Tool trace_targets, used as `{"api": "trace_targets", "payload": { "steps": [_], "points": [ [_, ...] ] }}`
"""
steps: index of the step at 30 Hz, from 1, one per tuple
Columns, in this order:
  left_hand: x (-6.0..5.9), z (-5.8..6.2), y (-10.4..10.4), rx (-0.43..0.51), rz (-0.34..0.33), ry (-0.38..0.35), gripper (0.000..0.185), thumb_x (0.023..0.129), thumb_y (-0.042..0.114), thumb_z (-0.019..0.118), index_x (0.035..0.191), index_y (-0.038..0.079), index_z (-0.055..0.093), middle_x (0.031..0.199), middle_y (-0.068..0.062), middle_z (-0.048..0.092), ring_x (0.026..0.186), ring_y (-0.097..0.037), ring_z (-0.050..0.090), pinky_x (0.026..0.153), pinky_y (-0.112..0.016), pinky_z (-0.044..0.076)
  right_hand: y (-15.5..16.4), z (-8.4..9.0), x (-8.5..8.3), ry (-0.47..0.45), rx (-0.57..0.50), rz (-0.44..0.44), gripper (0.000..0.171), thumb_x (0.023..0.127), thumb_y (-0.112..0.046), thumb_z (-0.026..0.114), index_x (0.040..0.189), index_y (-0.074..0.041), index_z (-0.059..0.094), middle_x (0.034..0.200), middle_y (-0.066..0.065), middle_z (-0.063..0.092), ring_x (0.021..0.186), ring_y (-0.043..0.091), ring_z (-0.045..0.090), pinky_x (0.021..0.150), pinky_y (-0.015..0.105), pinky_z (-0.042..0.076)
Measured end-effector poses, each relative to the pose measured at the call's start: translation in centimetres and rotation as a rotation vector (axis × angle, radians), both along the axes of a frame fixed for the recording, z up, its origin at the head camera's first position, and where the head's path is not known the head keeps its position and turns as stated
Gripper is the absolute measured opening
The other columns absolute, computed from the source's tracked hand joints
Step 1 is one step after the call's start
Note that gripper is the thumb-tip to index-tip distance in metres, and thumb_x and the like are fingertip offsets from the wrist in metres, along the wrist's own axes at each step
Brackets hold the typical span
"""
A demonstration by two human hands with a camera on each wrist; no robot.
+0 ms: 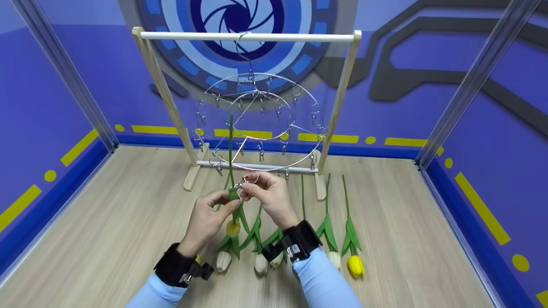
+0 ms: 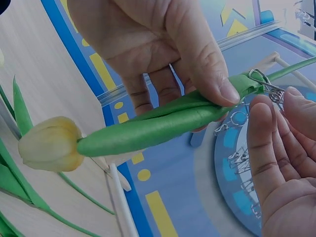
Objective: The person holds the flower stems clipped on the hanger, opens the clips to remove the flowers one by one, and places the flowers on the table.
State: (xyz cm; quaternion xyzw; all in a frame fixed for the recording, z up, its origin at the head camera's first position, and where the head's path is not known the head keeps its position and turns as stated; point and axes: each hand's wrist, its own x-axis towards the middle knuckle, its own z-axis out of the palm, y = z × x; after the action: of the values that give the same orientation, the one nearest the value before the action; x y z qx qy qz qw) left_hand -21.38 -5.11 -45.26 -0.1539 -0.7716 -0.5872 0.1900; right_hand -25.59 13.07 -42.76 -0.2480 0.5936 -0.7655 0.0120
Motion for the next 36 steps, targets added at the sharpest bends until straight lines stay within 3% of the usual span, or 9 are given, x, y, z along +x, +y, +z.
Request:
{"api": "trace_targets", "payload": {
  "steps": [6, 13, 19, 24, 30, 36],
  "points": [
    [0.03, -0.20, -0.04, -0.007, -0.011, 0.004, 0.015, 0.091, 0.020, 0.080, 0.094, 0.006, 0.077, 0.090, -0.005, 0.074, 0.083, -0.019, 0.066, 0.081, -0.029, 0.052, 0.15, -0.08, -0.14, 0.001, 0.031, -0.010, 0.014, 0.096, 0.007, 0.065, 0.107, 0.015, 0.065, 0.092, 0.005, 0.072, 0.075, 0.014, 0.070, 0.070, 0.028, 0.059],
    [0.15, -0.07, -0.12, -0.015, -0.025, -0.006, 0.015, 0.092, 0.020, 0.079, 0.093, 0.005, 0.076, 0.089, -0.005, 0.073, 0.083, -0.019, 0.067, 0.080, -0.031, 0.053, 0.06, 0.16, -0.03, -0.018, 0.028, -0.030, 0.009, 0.094, 0.008, 0.066, 0.104, 0.007, 0.067, 0.089, 0.006, 0.071, 0.073, 0.014, 0.069, 0.068, 0.027, 0.058],
    [0.28, 0.06, -0.13, -0.019, -0.034, -0.015, 0.011, 0.092, 0.015, 0.078, 0.091, 0.005, 0.075, 0.086, -0.005, 0.073, 0.081, -0.018, 0.067, 0.078, -0.030, 0.052, 0.25, 0.06, -0.08, 0.009, 0.058, -0.035, 0.016, 0.095, 0.006, 0.067, 0.106, 0.016, 0.062, 0.086, 0.004, 0.070, 0.072, 0.013, 0.069, 0.067, 0.026, 0.057],
    [0.23, 0.01, -0.24, -0.020, -0.044, -0.020, 0.017, 0.093, 0.021, 0.079, 0.092, 0.005, 0.076, 0.087, -0.005, 0.074, 0.081, -0.018, 0.067, 0.079, -0.033, 0.053, 0.26, -0.01, -0.15, 0.006, 0.056, -0.040, 0.011, 0.095, 0.007, 0.066, 0.103, 0.013, 0.064, 0.085, 0.005, 0.070, 0.072, 0.013, 0.068, 0.066, 0.026, 0.057],
    [0.23, -0.02, -0.37, -0.022, -0.052, -0.023, 0.017, 0.092, 0.022, 0.079, 0.093, 0.005, 0.076, 0.087, -0.004, 0.074, 0.081, -0.018, 0.066, 0.079, -0.033, 0.053, 0.16, 0.05, -0.22, 0.014, 0.052, -0.042, 0.020, 0.094, 0.009, 0.065, 0.105, 0.023, 0.057, 0.084, 0.003, 0.070, 0.070, 0.012, 0.068, 0.065, 0.025, 0.057],
    [0.20, -0.13, -0.50, -0.030, -0.058, -0.023, 0.017, 0.092, 0.022, 0.079, 0.094, 0.006, 0.077, 0.087, -0.004, 0.074, 0.081, -0.018, 0.066, 0.080, -0.032, 0.053, 0.22, 0.00, -0.26, 0.023, 0.048, -0.035, 0.009, 0.094, 0.009, 0.066, 0.101, 0.012, 0.063, 0.082, 0.004, 0.070, 0.069, 0.012, 0.067, 0.064, 0.025, 0.056]
  ]
}}
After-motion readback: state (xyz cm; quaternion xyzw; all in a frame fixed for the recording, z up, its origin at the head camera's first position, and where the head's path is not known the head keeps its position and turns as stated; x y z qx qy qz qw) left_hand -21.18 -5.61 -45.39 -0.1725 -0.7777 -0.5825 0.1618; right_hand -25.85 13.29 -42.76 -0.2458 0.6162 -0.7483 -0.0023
